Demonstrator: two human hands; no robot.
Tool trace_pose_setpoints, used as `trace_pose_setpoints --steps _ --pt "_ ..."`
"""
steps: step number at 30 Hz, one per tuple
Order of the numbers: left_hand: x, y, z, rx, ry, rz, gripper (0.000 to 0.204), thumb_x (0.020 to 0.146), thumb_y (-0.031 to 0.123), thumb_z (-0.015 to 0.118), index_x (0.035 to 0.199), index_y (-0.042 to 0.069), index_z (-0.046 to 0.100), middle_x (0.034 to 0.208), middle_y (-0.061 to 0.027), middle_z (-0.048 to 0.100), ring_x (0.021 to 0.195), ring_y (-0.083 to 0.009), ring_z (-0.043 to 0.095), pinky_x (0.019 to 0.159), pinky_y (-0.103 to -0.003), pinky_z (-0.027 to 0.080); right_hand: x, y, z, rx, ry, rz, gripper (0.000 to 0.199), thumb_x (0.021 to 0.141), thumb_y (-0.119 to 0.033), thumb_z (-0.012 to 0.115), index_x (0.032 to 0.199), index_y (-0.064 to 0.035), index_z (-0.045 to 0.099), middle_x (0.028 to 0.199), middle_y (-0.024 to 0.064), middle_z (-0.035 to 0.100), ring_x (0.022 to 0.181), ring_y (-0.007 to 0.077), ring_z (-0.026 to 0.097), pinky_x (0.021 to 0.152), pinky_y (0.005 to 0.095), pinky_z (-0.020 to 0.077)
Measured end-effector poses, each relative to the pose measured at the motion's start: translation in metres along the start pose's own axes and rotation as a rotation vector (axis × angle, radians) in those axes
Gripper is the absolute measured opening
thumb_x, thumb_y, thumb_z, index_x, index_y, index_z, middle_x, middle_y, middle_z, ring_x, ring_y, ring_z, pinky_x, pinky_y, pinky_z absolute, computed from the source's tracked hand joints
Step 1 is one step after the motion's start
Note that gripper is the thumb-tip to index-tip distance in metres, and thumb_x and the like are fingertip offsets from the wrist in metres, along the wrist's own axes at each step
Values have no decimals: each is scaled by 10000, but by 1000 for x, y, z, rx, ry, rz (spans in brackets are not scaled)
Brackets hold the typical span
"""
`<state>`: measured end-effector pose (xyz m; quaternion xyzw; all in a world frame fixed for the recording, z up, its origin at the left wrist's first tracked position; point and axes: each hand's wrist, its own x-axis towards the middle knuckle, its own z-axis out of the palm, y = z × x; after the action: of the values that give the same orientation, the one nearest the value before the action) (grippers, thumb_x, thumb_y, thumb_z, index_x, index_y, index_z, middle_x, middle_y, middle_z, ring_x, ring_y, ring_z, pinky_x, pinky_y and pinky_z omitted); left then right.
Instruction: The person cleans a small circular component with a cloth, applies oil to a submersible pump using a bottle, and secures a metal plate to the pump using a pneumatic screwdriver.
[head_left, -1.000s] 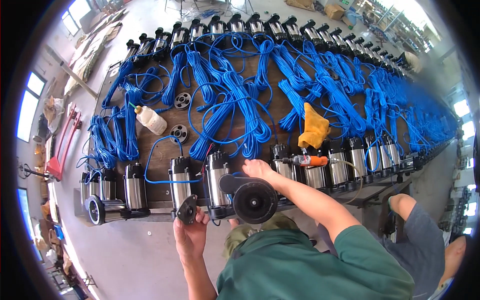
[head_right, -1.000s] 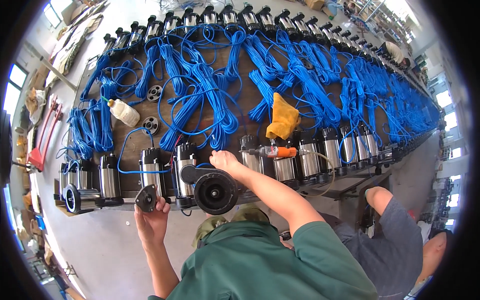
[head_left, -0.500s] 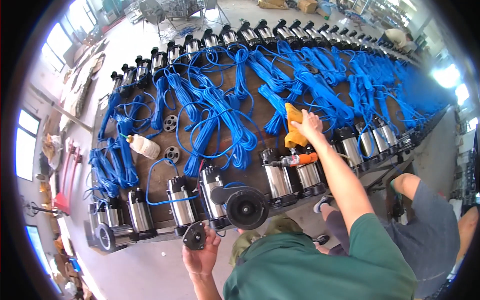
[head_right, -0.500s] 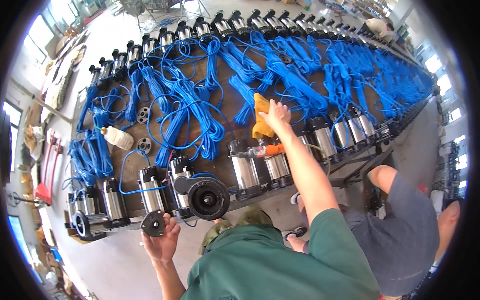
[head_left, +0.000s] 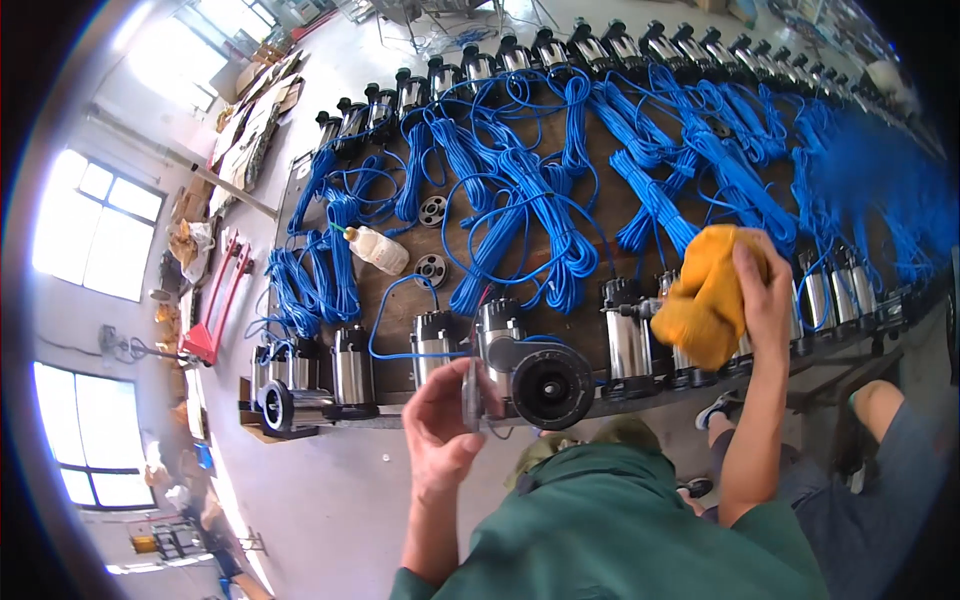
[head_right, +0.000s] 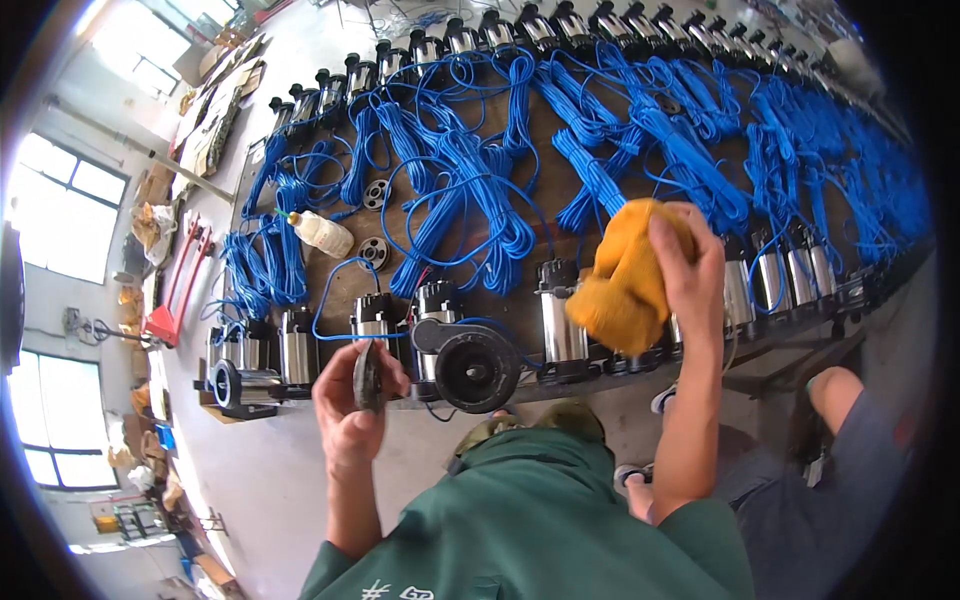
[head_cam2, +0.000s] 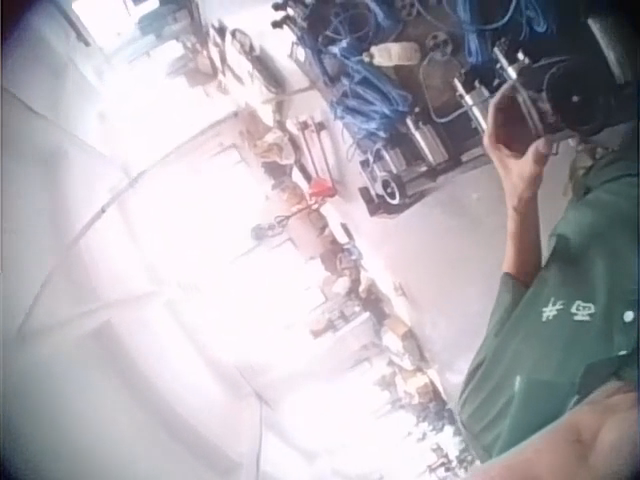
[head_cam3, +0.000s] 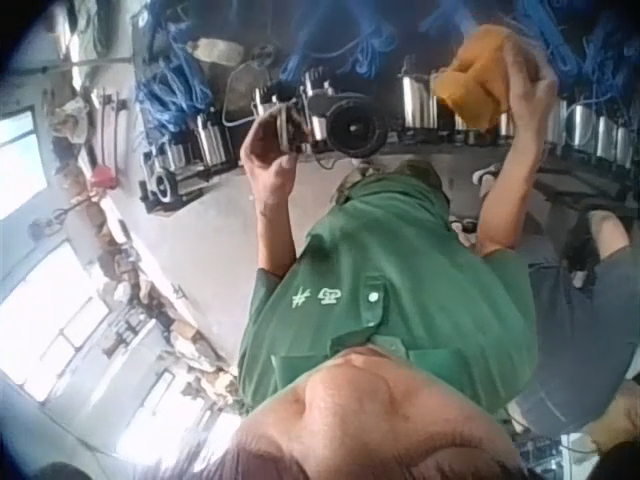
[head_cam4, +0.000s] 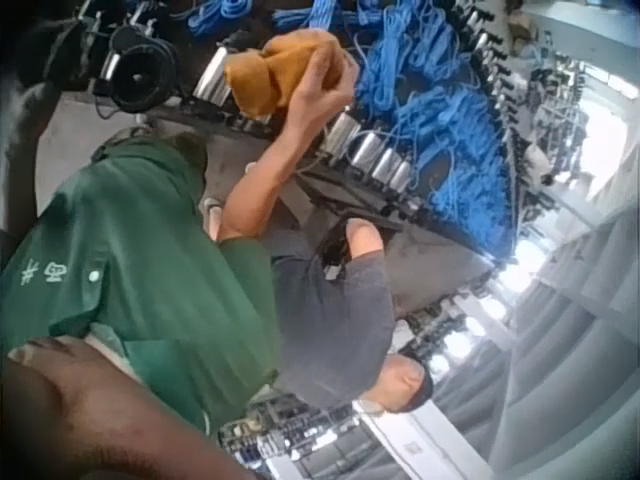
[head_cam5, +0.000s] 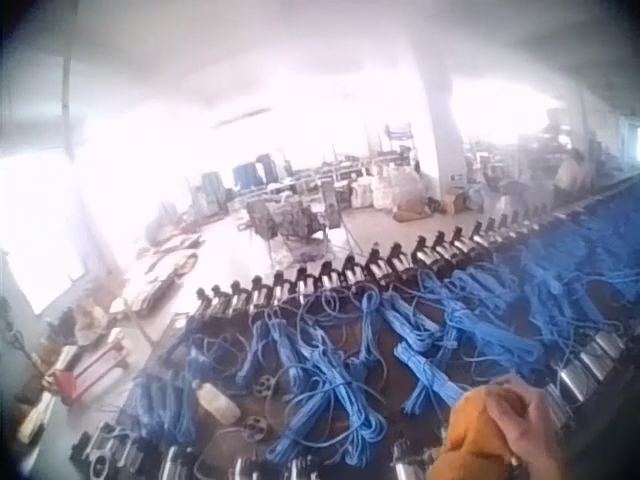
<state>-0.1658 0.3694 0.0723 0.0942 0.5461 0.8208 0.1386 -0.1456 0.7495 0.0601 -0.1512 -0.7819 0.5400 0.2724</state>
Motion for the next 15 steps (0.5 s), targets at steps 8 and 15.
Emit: trace_pose_setpoints --steps 8,15 --pt "9 28 35 653 -68 405 682 608 58 851 1234 -56 606 1078 -130 599 971 -201 627 831 -292 524 -69 -62 37 58 -357 -180 276 763 75 549 1014 5 642 960 136 718 857 240 707 785 323 548" --pt "-1 39 49 1184 -94 581 742 596 57 868 1276 -17 578 1075 -161 598 888 -329 628 749 -412 549 -84 -107 47 -136 -294 -423 320 743 -68 822 1032 -27 692 877 128 692 765 307 674 701 367 537"
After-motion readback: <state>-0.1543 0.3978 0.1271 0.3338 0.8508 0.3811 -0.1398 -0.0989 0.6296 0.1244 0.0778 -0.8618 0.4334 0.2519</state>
